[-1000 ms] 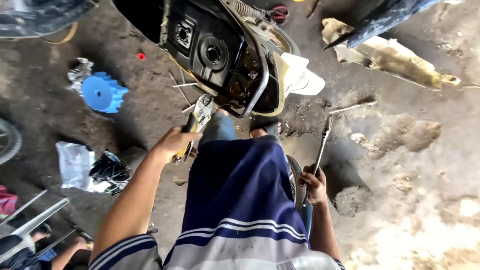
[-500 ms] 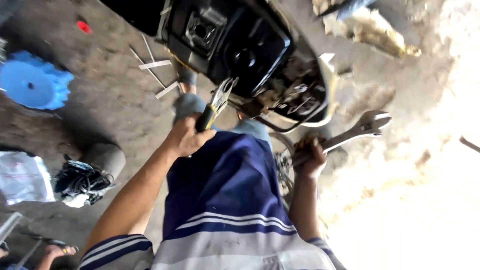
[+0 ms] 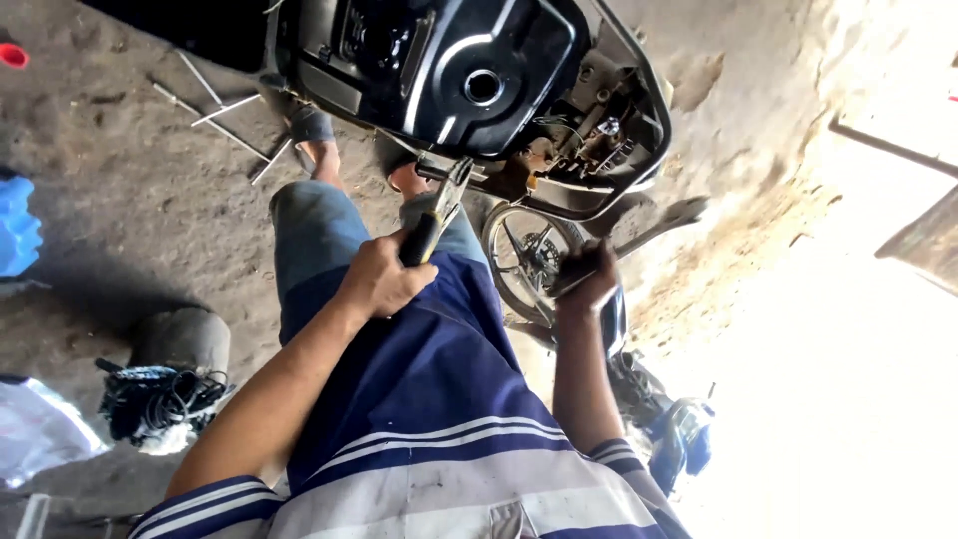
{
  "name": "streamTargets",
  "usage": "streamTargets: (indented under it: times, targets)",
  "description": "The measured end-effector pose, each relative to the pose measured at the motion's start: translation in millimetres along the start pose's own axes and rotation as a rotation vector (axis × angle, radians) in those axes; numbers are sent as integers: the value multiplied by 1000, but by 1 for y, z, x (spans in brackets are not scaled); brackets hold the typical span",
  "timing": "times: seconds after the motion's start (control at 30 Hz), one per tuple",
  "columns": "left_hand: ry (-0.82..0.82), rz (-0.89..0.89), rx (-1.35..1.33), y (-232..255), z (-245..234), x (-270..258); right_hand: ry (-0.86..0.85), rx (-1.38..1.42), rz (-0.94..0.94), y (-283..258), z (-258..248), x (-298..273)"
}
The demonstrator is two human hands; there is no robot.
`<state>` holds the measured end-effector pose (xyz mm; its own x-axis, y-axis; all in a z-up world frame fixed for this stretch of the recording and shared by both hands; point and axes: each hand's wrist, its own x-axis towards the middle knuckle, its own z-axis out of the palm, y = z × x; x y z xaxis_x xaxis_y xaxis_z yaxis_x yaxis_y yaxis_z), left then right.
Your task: A person uses pliers and a wrench to work on the internal components of a motorcycle, likely adjusting or removing parts near the engine area.
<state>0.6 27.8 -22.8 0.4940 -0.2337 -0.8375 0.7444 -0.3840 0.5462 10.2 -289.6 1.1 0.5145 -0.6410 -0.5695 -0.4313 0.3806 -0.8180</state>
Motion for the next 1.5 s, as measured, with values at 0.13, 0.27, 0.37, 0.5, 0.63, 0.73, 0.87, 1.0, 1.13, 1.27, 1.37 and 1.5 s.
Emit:
streamTargets:
  times: [0.13,0.27,0.37,0.5,0.63,0.73,0.87,1.0,1.13,1.27,1.37,1.5]
  targets:
    - [-152,-50,-175,2,-23,-14,176,-140,335,74,-64,-8]
    - [-228,-173,-202,-8,-45,-15,78,-304,775,143,-110,15]
    - [-260,-257,60,-6,-67,-26,141,-348,840,193,-119,36]
    - [-254,-232,277,4,-71,-42,186,-295,888,223,-105,49]
    - [-295,-196,536,-9,-50,-48,265,-180,709,255,-110,62]
    - [-312,-77,648,-3,-34,-57,348,-140,611,256,-98,45]
    - [-329,168,841,-39,1,-47,276,-83,541,172,-47,-53]
    - [-334,354,948,-45,30,-75,76,619,570,148,-28,-150]
    - [-335,672,879,-77,43,-107,19,884,470,166,-52,-193]
    - [-399,755,544,-122,36,-113,-88,913,234,165,-88,-233]
    - [-495,782,648,-76,17,-159,-151,726,180,158,-117,-252]
    - [-629,664,674,-23,3,-169,-292,590,45,146,-123,-267]
